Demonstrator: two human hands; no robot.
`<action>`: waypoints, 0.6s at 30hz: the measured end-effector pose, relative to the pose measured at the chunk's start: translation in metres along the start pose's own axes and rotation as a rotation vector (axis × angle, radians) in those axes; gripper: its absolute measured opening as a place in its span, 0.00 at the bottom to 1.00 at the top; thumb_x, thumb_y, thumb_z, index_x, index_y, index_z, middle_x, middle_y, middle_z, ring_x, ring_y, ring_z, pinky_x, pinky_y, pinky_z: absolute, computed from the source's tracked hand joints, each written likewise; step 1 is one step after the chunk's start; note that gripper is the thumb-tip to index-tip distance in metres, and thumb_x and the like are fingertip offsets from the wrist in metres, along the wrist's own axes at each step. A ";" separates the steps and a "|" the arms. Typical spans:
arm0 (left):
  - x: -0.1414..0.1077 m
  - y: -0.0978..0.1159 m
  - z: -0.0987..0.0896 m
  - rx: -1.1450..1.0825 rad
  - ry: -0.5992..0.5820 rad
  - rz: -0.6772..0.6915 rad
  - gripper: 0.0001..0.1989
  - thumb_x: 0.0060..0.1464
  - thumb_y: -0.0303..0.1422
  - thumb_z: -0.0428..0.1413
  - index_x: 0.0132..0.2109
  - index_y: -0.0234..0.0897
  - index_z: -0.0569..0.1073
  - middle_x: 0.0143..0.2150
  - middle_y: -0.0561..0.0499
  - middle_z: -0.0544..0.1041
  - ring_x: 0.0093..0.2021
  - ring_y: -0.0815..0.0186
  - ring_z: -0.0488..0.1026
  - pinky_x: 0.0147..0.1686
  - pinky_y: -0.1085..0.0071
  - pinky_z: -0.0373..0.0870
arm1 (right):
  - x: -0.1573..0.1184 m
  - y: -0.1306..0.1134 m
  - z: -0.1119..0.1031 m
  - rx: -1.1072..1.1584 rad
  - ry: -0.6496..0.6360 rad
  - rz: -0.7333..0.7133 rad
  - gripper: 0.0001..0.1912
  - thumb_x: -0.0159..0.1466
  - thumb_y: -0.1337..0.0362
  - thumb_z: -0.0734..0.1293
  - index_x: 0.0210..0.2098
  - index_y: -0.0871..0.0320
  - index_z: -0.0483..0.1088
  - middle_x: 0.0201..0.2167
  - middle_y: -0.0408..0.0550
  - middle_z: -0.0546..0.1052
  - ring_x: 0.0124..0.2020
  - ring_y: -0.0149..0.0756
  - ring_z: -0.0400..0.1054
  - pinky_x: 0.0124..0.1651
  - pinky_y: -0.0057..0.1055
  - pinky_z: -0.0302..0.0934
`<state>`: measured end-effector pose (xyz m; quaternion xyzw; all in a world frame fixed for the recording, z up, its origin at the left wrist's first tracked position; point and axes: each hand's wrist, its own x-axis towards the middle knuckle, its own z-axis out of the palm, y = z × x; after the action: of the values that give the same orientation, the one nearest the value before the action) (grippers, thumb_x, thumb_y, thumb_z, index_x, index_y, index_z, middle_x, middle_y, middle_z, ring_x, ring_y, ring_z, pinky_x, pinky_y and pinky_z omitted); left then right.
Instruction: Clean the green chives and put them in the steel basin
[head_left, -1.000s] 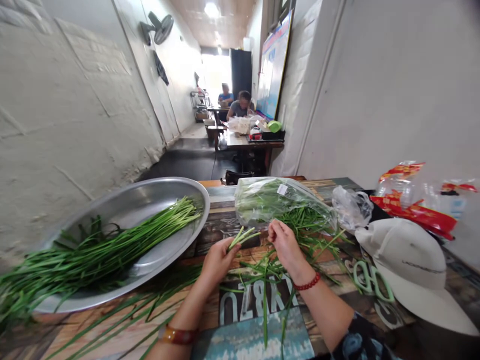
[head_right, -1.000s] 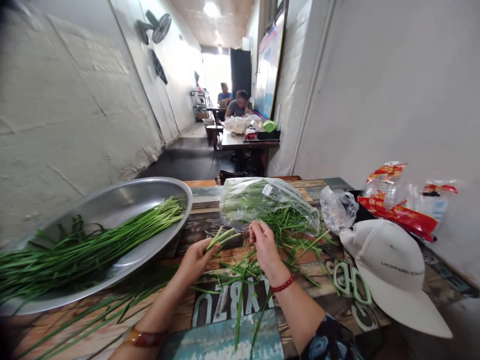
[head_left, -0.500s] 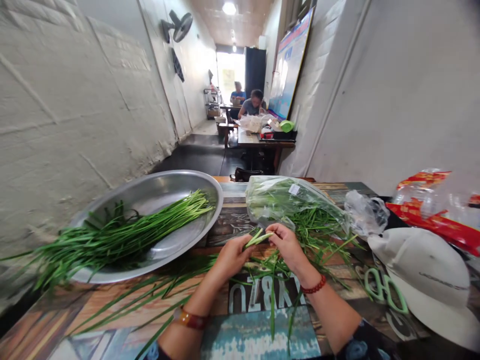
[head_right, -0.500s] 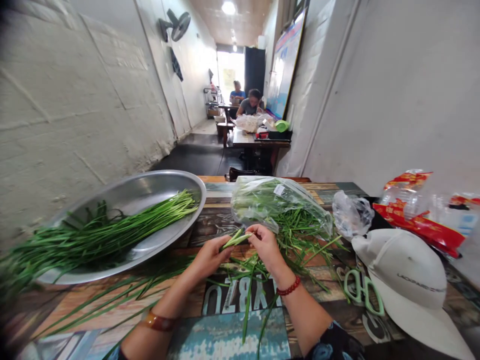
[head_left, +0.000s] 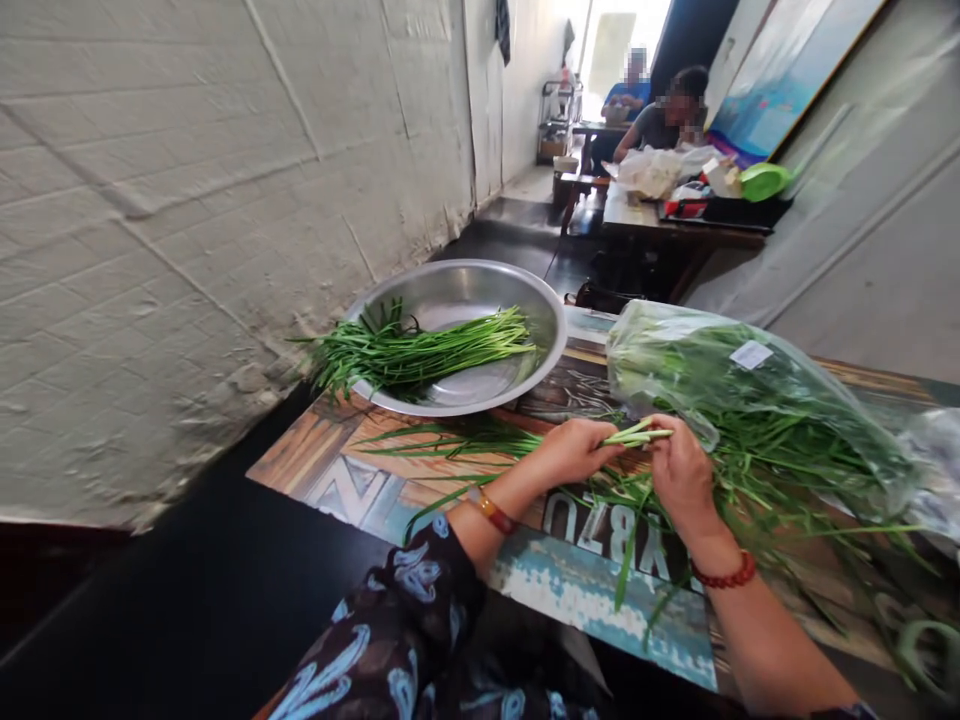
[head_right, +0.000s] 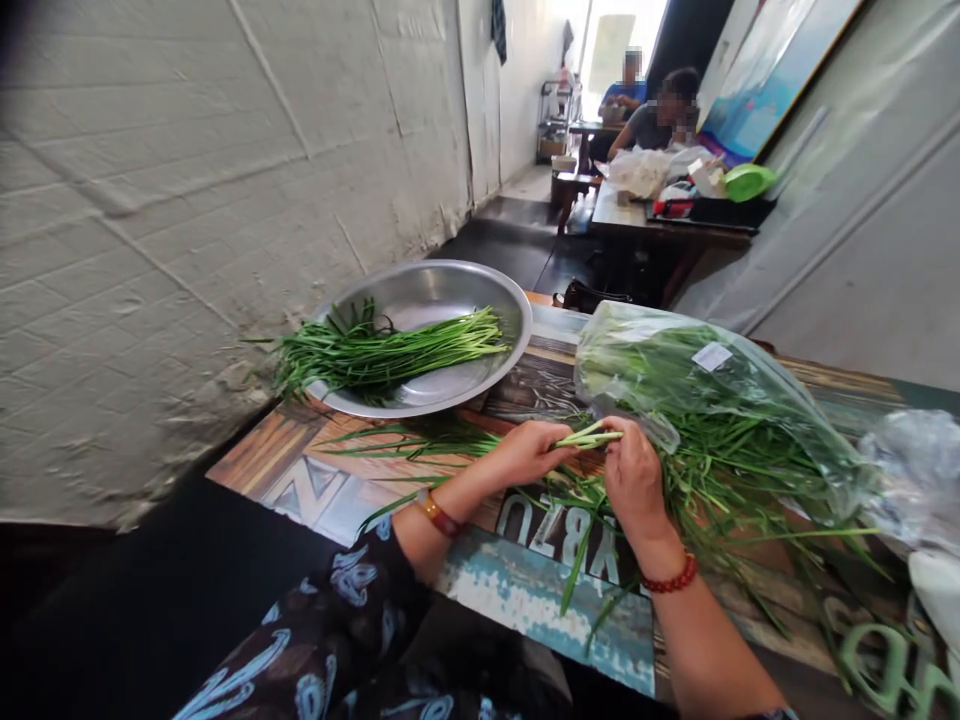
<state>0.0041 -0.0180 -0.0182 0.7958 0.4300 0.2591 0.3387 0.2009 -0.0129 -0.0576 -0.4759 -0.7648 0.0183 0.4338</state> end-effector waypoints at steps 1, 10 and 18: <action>0.000 0.000 0.000 -0.003 0.000 0.000 0.14 0.63 0.38 0.51 0.31 0.35 0.69 0.25 0.58 0.66 0.28 0.72 0.62 0.29 0.76 0.52 | 0.000 0.001 0.000 -0.015 -0.010 0.011 0.16 0.62 0.71 0.55 0.45 0.57 0.68 0.39 0.53 0.77 0.40 0.42 0.72 0.45 0.38 0.65; 0.013 -0.003 -0.011 -0.251 0.054 -0.011 0.13 0.61 0.37 0.51 0.34 0.32 0.73 0.27 0.56 0.67 0.29 0.71 0.62 0.31 0.75 0.57 | 0.022 0.009 -0.022 0.399 0.200 0.550 0.15 0.67 0.54 0.60 0.42 0.57 0.70 0.21 0.37 0.66 0.22 0.29 0.60 0.29 0.26 0.59; 0.012 -0.002 -0.013 -0.346 0.001 0.042 0.14 0.61 0.37 0.52 0.40 0.31 0.77 0.33 0.52 0.74 0.35 0.68 0.68 0.38 0.73 0.63 | 0.020 -0.016 -0.007 0.711 -0.093 0.499 0.15 0.60 0.55 0.70 0.43 0.56 0.72 0.35 0.44 0.77 0.34 0.32 0.70 0.40 0.29 0.66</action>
<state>0.0001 -0.0027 -0.0097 0.7343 0.3623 0.3368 0.4648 0.1913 -0.0095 -0.0333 -0.4657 -0.5914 0.4063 0.5180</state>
